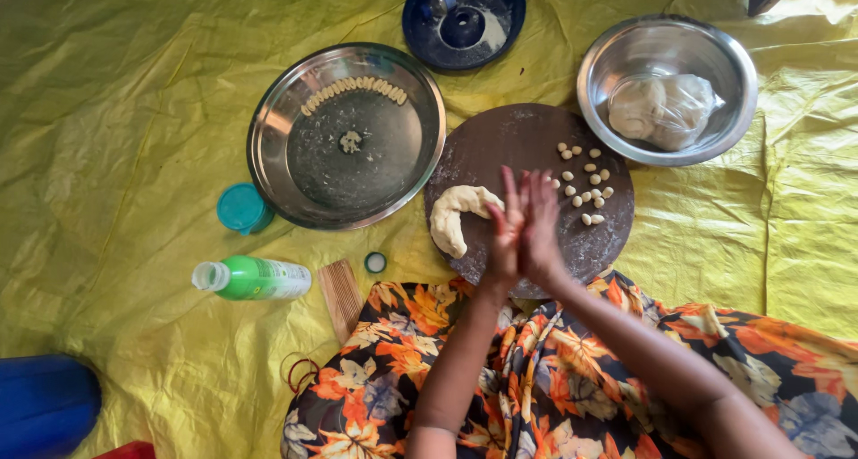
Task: The person sits on a yellow tarp and repeatedly pinches off small pieces of dough from a larger lump, rolls them into balls between their palms, and places them on a wooden board. Later, the person uses a wooden grooved tool to press patterns into the dough balls.
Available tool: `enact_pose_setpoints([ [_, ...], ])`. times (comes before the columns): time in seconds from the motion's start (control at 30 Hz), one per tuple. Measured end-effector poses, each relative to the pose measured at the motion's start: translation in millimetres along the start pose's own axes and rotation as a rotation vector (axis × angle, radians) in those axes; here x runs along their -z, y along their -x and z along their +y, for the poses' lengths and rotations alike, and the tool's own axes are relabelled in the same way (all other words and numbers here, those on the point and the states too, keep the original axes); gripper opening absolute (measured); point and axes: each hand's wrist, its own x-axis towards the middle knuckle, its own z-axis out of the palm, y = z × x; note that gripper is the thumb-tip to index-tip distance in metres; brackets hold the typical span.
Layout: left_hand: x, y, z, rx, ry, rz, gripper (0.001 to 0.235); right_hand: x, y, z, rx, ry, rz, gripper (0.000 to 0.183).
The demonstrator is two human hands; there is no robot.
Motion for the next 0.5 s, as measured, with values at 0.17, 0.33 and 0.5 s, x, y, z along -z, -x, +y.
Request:
enact_pose_setpoints([
  [0.17, 29.2, 1.6, -11.0, -0.219, -0.289, 0.063, 0.082, -22.6, 39.3, 3.9, 0.606, 0.113, -0.131, 0.089],
  [0.33, 36.5, -12.4, -48.0, 0.057, -0.269, 0.398, 0.085, -3.6, -31.4, 69.0, -0.303, -0.539, 0.024, 0.068],
  [0.5, 65.0, -16.8, -25.0, 0.012, -0.299, 0.626, 0.077, 12.2, -35.5, 140.4, -1.011, -0.899, -0.227, 0.045],
])
